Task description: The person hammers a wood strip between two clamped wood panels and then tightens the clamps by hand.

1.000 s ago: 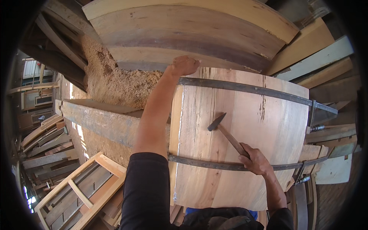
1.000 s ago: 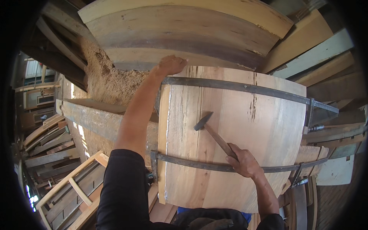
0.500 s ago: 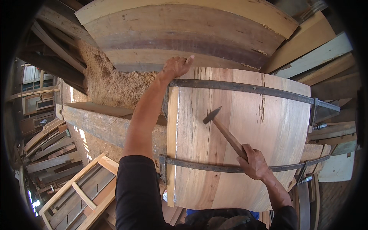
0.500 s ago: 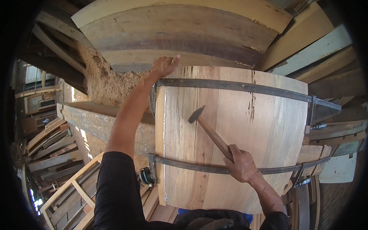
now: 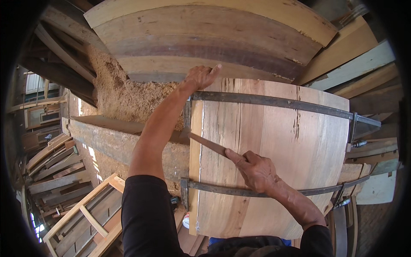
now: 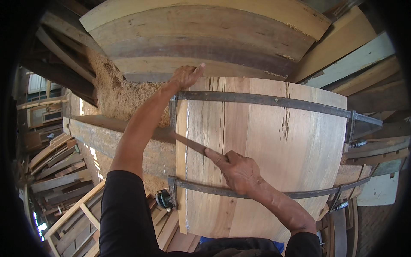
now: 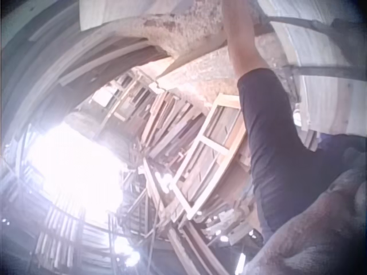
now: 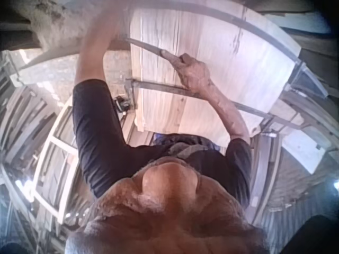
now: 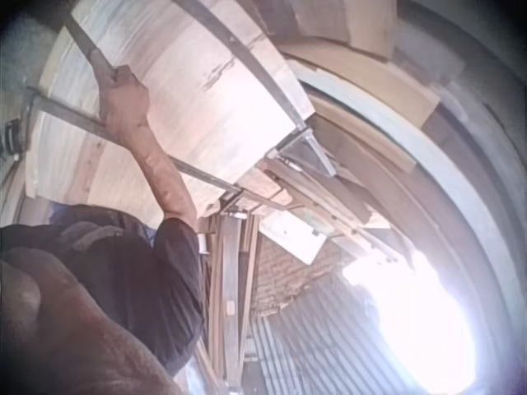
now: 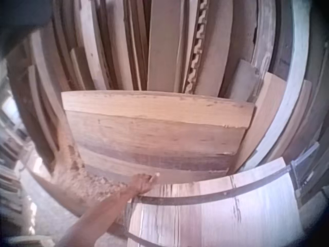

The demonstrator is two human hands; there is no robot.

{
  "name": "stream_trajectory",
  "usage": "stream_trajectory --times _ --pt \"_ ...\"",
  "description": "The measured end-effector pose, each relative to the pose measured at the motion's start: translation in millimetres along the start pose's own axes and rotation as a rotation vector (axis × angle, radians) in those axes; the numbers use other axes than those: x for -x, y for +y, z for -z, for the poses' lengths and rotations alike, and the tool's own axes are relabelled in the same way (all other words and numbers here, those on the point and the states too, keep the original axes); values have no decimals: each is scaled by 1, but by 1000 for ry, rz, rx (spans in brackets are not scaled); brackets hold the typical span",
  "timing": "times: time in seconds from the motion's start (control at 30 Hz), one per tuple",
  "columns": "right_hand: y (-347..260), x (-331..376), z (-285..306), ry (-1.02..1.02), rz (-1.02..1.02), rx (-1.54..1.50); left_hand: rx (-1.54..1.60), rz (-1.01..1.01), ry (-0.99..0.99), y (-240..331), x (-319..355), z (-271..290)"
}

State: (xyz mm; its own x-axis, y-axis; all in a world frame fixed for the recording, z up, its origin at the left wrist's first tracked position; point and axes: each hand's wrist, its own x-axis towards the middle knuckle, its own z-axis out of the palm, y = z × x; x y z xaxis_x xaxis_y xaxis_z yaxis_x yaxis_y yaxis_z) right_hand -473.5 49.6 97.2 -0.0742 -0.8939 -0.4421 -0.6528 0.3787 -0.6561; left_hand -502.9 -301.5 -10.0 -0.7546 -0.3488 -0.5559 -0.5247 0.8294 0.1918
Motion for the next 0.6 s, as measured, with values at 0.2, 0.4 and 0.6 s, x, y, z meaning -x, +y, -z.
stream_trajectory --times 0.2,0.4,0.6 --pt "18 9 6 -62 -81 -376 -117 -46 58 13 -14 -2" --pt "71 84 -4 81 -22 -299 -81 58 92 8 -13 -18" --pt "251 230 4 1169 -679 -279 -186 125 209 58 10 4"
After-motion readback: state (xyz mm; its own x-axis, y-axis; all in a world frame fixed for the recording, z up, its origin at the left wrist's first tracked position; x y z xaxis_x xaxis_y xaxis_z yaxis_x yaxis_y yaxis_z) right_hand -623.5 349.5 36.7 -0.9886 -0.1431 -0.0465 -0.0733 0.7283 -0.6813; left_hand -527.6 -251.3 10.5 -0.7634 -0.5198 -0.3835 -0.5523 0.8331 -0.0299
